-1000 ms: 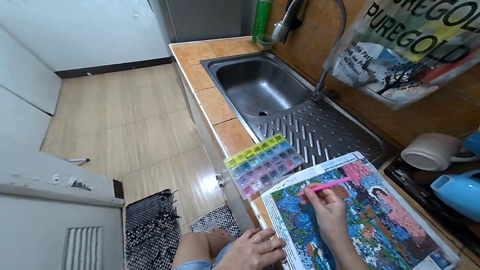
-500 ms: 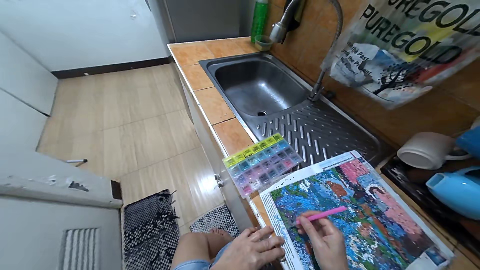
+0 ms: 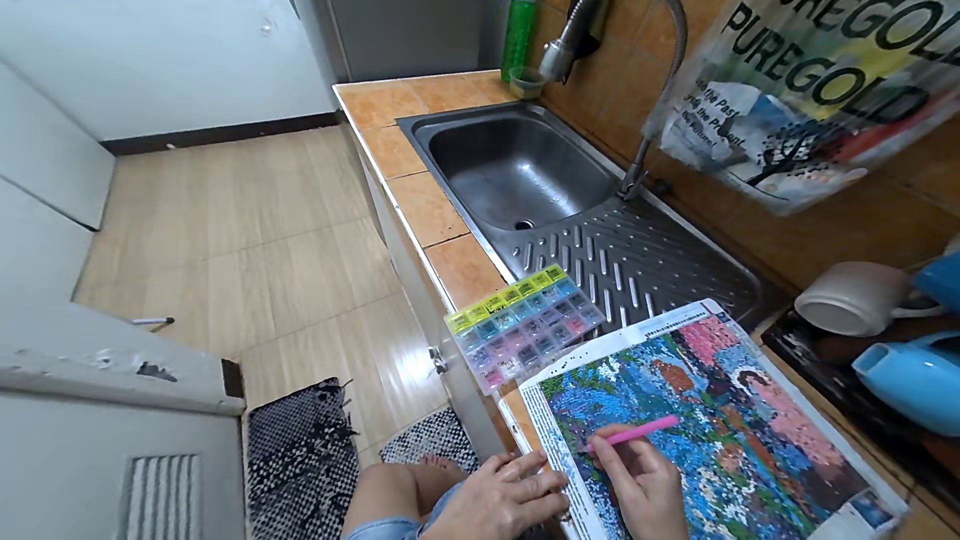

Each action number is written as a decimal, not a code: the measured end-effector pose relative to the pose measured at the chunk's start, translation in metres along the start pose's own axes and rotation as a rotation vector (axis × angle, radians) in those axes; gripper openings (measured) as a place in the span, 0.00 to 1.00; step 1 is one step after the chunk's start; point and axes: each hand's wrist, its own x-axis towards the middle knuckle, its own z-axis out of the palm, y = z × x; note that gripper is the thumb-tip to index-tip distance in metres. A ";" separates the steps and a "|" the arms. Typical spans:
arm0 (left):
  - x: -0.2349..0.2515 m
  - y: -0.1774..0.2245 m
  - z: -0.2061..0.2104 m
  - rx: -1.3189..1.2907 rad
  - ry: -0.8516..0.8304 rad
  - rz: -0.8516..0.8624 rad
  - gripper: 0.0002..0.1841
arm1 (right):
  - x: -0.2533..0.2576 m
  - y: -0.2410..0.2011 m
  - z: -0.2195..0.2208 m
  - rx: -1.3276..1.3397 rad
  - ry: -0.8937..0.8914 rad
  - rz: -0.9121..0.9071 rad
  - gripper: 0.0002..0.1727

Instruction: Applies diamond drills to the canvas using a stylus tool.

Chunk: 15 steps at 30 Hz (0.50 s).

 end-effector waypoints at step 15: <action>0.000 0.002 -0.001 0.000 -0.001 -0.007 0.25 | -0.005 0.007 0.002 -0.075 0.012 -0.159 0.08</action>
